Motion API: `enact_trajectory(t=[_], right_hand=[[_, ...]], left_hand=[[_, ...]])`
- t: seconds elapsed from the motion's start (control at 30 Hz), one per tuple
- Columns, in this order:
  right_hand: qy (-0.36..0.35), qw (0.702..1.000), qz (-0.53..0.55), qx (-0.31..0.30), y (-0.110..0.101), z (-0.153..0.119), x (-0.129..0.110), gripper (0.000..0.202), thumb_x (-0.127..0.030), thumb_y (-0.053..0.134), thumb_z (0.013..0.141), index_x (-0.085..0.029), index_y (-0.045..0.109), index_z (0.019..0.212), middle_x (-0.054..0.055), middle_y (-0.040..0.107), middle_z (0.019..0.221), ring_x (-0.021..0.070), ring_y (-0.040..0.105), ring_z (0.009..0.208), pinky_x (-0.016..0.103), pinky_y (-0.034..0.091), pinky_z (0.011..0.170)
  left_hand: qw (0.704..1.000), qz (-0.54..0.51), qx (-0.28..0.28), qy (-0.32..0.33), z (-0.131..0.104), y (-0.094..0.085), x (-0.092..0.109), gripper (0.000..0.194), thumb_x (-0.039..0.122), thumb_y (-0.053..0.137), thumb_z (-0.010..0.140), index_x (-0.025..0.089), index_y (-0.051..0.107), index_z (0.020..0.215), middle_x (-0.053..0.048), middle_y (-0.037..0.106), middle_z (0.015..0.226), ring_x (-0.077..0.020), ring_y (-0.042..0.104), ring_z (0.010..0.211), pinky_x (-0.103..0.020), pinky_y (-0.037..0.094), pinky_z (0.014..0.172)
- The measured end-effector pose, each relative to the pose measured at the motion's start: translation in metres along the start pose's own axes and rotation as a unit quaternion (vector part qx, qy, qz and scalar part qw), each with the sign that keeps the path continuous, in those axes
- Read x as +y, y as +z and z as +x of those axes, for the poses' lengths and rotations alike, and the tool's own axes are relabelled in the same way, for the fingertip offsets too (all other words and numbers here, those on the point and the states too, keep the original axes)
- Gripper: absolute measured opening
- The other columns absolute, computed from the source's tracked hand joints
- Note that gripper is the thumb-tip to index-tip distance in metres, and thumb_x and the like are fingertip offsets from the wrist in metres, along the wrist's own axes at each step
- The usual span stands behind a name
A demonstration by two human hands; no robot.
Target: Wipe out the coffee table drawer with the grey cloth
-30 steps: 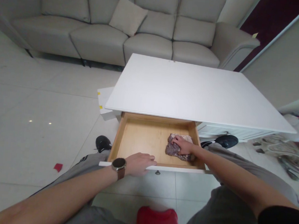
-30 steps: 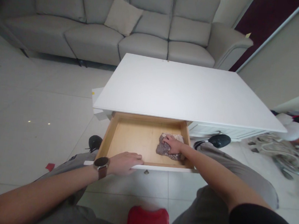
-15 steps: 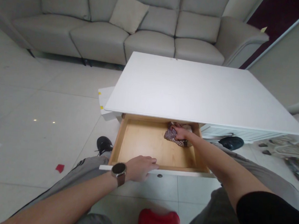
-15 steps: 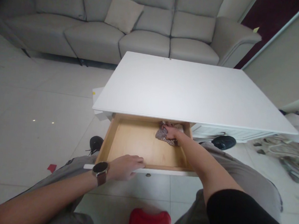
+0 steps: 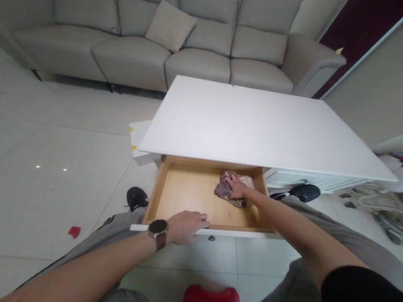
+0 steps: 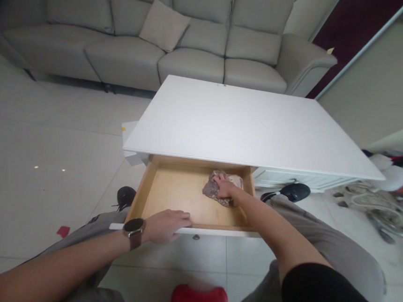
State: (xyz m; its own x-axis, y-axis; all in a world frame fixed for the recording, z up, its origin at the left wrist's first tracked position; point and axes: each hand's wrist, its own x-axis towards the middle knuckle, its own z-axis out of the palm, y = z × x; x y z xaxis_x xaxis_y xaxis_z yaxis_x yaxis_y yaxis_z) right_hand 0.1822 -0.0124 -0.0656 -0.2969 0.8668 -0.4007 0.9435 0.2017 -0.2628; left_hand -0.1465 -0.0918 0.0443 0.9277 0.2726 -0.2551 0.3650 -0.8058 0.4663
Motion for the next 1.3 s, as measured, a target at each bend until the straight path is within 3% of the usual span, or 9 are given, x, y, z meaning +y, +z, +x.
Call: enact_trajectory(t=[0.3,0.57,0.77,1.1,1.3], right_hand=[[-0.173,0.984,0.013,-0.05,0.036,-0.052,-0.053,0.078,-0.027,0.084,0.055,-0.025,0.053,0.127,0.012,0.044,0.131,0.0341,0.039,0.126,0.043,0.044,0.098],[-0.177,0.982,0.002,-0.066,0.03,-0.053,-0.063,0.074,-0.023,0.084,0.055,-0.023,0.056,0.124,0.012,0.045,0.129,0.0338,0.043,0.122,0.043,0.044,0.097],[-0.161,0.986,0.006,-0.044,0.026,-0.034,-0.063,0.077,-0.026,0.085,0.054,-0.024,0.054,0.126,0.012,0.044,0.13,0.0348,0.042,0.125,0.044,0.045,0.097],[-0.1,0.995,0.022,-0.009,0.003,0.027,-0.057,0.081,-0.032,0.086,0.055,-0.026,0.054,0.129,0.012,0.045,0.133,0.0329,0.048,0.121,0.041,0.044,0.099],[-0.05,0.998,0.033,0.033,-0.008,0.054,-0.047,0.08,-0.038,0.08,0.067,-0.027,0.05,0.14,0.015,0.045,0.143,0.0353,0.049,0.124,0.046,0.041,0.103]], left_hand=[[1.0,0.0,0.011,-0.002,-0.002,0.001,0.002,0.017,0.024,0.057,0.086,0.026,0.062,0.103,-0.004,0.065,0.106,-0.0221,0.065,0.096,-0.033,0.053,0.08],[1.0,-0.017,0.008,0.012,-0.002,0.0,0.002,0.038,0.022,0.057,0.084,0.033,0.063,0.12,-0.001,0.068,0.112,-0.0222,0.067,0.102,-0.032,0.053,0.082],[1.0,-0.017,0.006,0.015,-0.002,0.0,0.001,0.047,0.023,0.059,0.083,0.036,0.059,0.129,-0.001,0.068,0.117,-0.0227,0.066,0.106,-0.032,0.053,0.085],[0.999,-0.033,-0.007,0.014,0.0,0.0,0.0,0.051,0.025,0.061,0.083,0.037,0.057,0.132,-0.002,0.067,0.117,-0.0241,0.065,0.109,-0.035,0.053,0.09],[0.999,-0.03,-0.009,0.009,0.0,0.0,0.0,0.051,0.021,0.058,0.083,0.036,0.056,0.132,-0.003,0.067,0.116,-0.0245,0.064,0.109,-0.036,0.053,0.088]])
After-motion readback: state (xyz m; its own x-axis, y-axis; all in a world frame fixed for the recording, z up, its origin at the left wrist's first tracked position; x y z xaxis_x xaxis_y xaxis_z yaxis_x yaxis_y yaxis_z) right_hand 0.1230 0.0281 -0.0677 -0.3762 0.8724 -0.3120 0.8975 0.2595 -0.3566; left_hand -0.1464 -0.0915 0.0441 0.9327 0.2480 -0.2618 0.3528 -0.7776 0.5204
